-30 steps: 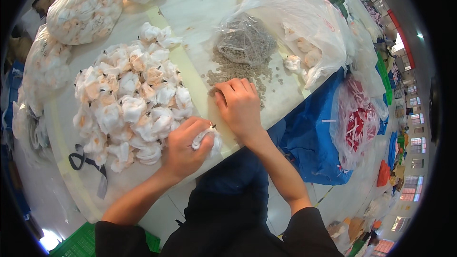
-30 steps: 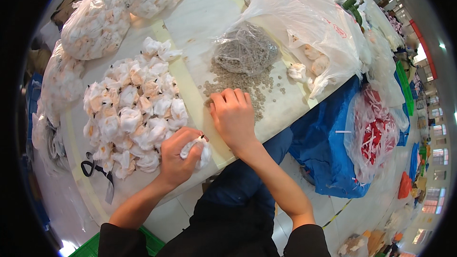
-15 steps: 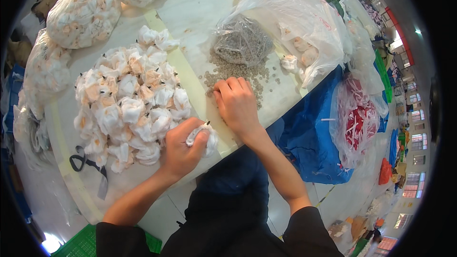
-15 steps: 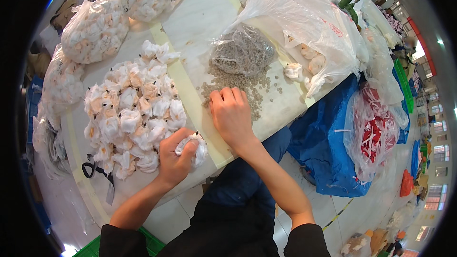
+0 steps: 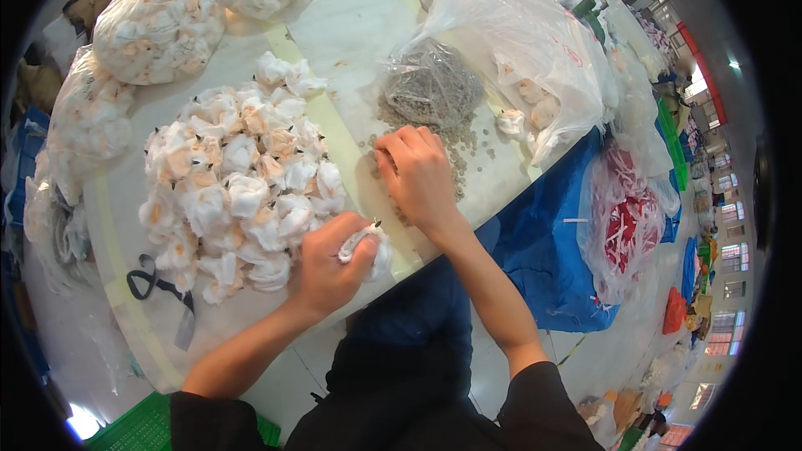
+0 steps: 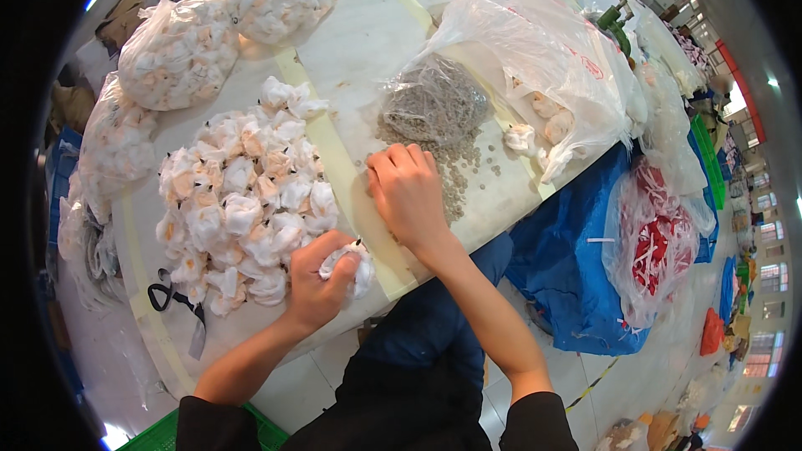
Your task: The person repeatedly picks up small white cotton balls, opens them, and inserts small grey beads into each one by hand. The filled cotton balls are placed on the table to the left. The process is repeated continuously throughout the clip.
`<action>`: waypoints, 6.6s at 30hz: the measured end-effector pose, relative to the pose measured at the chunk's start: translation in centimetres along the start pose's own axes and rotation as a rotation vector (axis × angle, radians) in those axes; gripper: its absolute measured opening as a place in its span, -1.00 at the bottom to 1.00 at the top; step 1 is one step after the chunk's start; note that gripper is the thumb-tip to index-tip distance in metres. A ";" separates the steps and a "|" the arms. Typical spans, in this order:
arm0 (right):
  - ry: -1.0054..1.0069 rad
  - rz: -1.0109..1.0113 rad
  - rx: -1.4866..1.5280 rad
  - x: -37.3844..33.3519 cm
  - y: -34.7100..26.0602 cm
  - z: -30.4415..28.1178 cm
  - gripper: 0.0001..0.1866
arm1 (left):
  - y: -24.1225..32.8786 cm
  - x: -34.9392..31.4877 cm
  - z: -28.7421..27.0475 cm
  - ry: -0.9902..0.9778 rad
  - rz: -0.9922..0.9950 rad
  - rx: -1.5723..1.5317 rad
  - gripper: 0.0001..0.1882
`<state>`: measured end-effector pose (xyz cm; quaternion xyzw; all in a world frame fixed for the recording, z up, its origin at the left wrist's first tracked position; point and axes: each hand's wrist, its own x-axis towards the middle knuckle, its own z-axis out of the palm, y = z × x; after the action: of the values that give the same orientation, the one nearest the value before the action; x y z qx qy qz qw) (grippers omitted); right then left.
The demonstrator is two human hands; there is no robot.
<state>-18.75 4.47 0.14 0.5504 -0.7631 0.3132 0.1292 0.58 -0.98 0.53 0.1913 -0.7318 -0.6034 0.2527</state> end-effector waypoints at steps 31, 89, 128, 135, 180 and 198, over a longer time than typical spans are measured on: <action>-0.270 0.153 0.413 2.5 0.2 -2.2 -0.91 | -0.3 -0.2 0.1 -0.033 -0.070 -0.072 -0.86; -0.351 0.217 0.747 -8.1 -3.0 -8.2 -0.82 | 0.2 0.3 0.6 -0.287 0.277 0.276 -0.87; 0.107 0.692 1.233 -11.0 -6.2 -6.3 -0.86 | 0.6 -0.3 0.7 -0.277 -0.255 -0.565 -0.48; 0.123 0.724 1.097 -10.8 -6.1 -6.1 -0.88 | 0.7 -0.3 1.1 -0.218 -0.244 -0.516 -0.53; 0.096 0.203 0.201 -11.4 -6.0 -5.3 -0.83 | 0.6 -0.3 1.4 -0.101 -0.046 0.015 -0.69; -0.207 0.609 0.882 -11.4 -5.4 -7.4 -0.79 | 1.8 -0.2 0.9 -0.419 0.008 0.163 -0.76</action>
<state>-10.74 16.66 1.53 0.3344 -0.6931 0.5710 -0.2861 0.31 0.20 2.17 0.0789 -0.8153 -0.5679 0.0813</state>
